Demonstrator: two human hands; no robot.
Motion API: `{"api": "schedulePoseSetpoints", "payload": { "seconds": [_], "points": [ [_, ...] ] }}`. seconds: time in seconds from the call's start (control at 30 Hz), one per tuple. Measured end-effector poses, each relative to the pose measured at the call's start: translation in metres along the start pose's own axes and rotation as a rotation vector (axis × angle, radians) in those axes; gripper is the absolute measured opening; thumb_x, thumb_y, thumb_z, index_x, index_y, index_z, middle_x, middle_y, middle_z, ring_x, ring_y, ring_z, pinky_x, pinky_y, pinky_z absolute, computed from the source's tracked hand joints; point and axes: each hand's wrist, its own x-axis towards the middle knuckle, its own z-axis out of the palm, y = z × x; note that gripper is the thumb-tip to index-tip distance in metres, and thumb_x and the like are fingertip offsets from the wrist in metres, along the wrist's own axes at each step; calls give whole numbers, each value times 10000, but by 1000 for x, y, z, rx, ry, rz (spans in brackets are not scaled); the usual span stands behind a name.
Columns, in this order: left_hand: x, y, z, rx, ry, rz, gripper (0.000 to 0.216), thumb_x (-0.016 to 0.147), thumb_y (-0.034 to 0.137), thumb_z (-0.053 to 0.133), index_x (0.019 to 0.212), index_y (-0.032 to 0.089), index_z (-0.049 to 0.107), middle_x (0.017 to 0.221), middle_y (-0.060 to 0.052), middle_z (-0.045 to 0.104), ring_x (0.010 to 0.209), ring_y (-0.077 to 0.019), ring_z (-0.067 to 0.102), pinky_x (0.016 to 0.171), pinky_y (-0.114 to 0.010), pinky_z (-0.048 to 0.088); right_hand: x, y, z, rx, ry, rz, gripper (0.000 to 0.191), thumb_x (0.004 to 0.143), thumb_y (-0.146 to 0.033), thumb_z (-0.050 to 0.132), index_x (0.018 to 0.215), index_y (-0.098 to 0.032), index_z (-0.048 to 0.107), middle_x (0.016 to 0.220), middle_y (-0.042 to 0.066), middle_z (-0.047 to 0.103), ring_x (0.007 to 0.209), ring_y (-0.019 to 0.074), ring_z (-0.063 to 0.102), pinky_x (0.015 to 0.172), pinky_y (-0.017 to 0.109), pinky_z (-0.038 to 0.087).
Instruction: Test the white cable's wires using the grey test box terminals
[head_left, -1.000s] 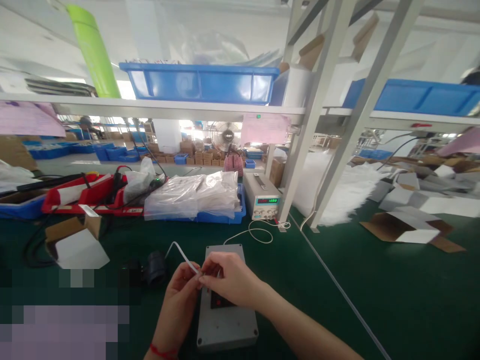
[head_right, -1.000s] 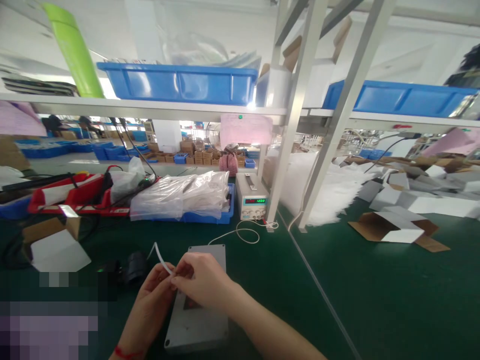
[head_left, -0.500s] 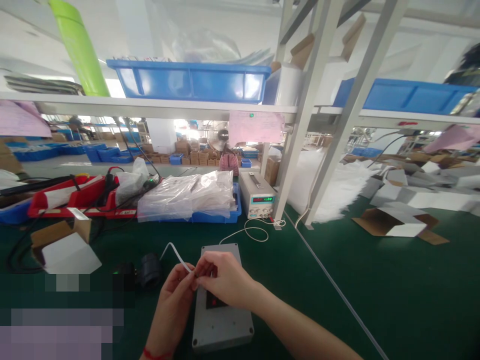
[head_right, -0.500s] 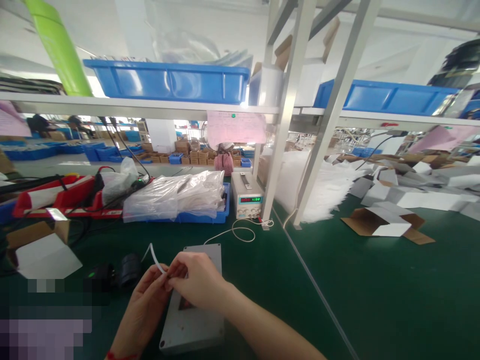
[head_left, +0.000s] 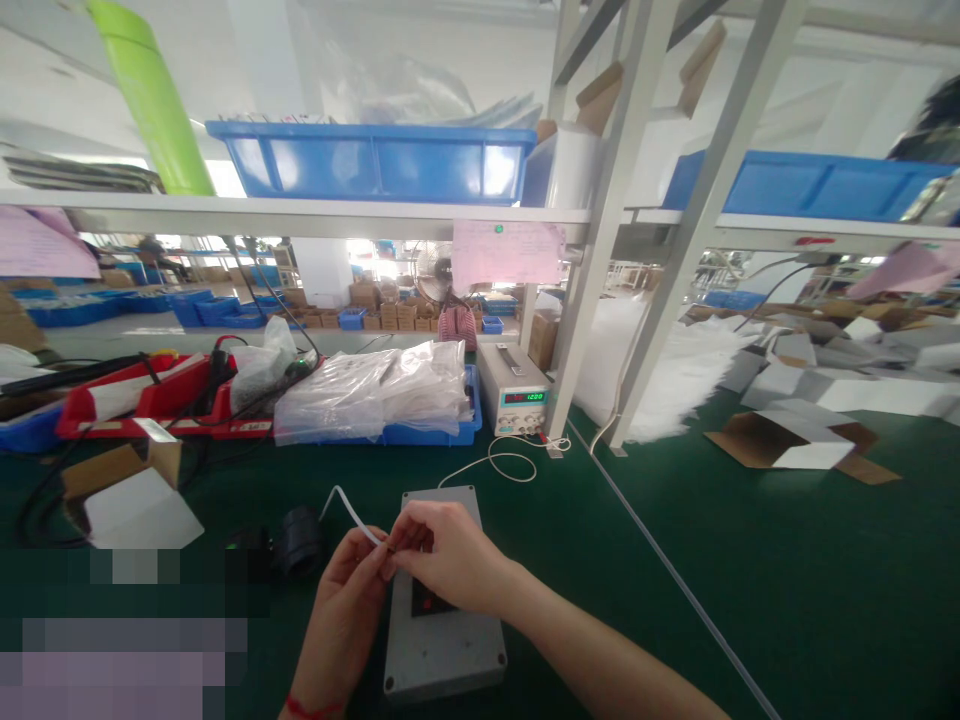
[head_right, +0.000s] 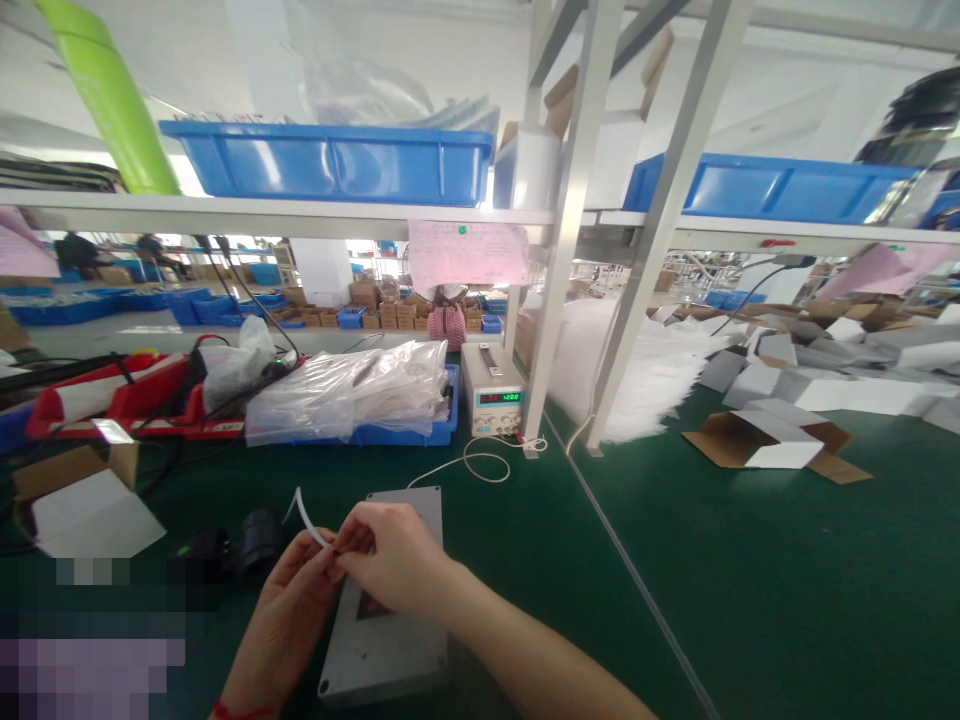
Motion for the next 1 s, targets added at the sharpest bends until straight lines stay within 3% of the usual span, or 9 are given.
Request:
{"api": "schedulePoseSetpoints", "payload": {
  "seconds": [0.17,0.33,0.57,1.0],
  "points": [
    [1,-1,-2,0,-7,22,424,588,457,945,798,187,694,691,6,564,672,-131,522,613,-217,518,5,11,-5,162,-65,10,141,749,-59,784,813,-156,704,755,-24,690,721,152,665,687,257,534],
    [2,-4,-5,6,5,38,404,610,448,937,811,195,694,700,9,570,684,-126,515,627,-197,516,7,14,-8,240,-100,42,104,731,-101,776,787,-149,703,726,-22,685,682,139,646,663,252,516],
    [0,-4,-4,18,-33,19,355,673,442,901,823,196,694,739,5,589,708,-141,537,654,-231,518,6,15,-8,268,-131,61,135,699,-182,733,820,-139,691,762,21,713,726,178,677,698,298,536],
    [2,-14,-6,-102,-73,121,260,743,369,854,791,169,694,730,9,575,678,-105,495,664,-214,435,3,10,-8,219,-231,131,203,693,-220,671,873,-126,684,803,48,717,737,178,658,706,300,517]
  ]
}}
